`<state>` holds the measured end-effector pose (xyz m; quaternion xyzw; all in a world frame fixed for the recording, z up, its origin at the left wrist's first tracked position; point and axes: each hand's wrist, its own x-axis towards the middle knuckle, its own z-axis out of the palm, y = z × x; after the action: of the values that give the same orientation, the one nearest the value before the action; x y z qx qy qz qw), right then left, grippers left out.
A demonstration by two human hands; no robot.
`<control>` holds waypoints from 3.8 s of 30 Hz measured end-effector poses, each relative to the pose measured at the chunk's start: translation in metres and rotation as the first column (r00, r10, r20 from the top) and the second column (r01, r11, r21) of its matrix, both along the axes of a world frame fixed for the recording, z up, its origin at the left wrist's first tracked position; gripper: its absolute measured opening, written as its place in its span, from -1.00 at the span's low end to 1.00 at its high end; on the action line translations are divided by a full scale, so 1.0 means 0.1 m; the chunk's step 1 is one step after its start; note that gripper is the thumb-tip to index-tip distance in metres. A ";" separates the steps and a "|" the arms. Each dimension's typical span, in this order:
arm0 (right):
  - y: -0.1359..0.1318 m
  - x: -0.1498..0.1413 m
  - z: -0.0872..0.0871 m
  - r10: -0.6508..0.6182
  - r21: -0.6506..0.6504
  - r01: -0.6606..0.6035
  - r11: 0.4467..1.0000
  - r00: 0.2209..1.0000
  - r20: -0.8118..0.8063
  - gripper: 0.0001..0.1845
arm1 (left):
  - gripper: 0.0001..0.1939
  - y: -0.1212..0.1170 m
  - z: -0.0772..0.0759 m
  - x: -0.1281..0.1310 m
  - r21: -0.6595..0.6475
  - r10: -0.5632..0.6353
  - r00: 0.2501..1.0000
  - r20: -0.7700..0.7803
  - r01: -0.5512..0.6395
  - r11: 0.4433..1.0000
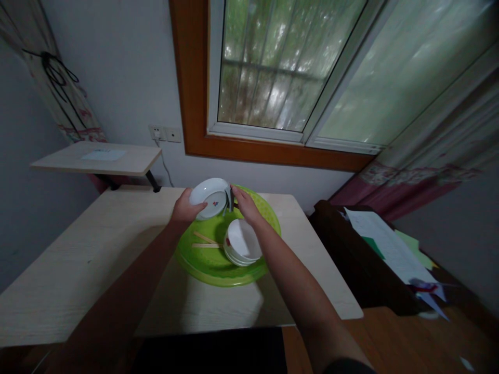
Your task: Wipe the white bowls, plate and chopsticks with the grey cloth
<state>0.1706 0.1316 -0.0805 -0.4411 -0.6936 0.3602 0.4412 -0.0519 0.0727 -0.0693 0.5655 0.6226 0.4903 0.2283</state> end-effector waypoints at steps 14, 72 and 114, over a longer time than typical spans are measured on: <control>-0.29 -0.10 0.28 0.120 0.432 -0.223 0.874 0.960 0.254 -0.44 | -0.58 -0.04 0.07 0.06 -0.069 -0.021 0.990 -0.142 0.011 0.998; -0.18 -0.14 0.05 -0.014 0.226 -0.062 0.972 0.948 0.319 -0.30 | -0.43 0.05 -0.05 -0.05 0.064 -0.047 0.906 0.420 0.022 0.998; 0.07 -0.01 -0.07 -0.017 0.173 -0.002 0.985 0.993 0.113 -0.36 | -0.36 0.08 -0.08 -0.01 0.085 -0.127 0.778 0.615 0.095 0.992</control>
<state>0.1693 0.1391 -0.0875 -0.4236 -0.7446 0.2713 0.4388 -0.0533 0.0807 -0.0770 0.4147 0.4668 0.6493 0.4343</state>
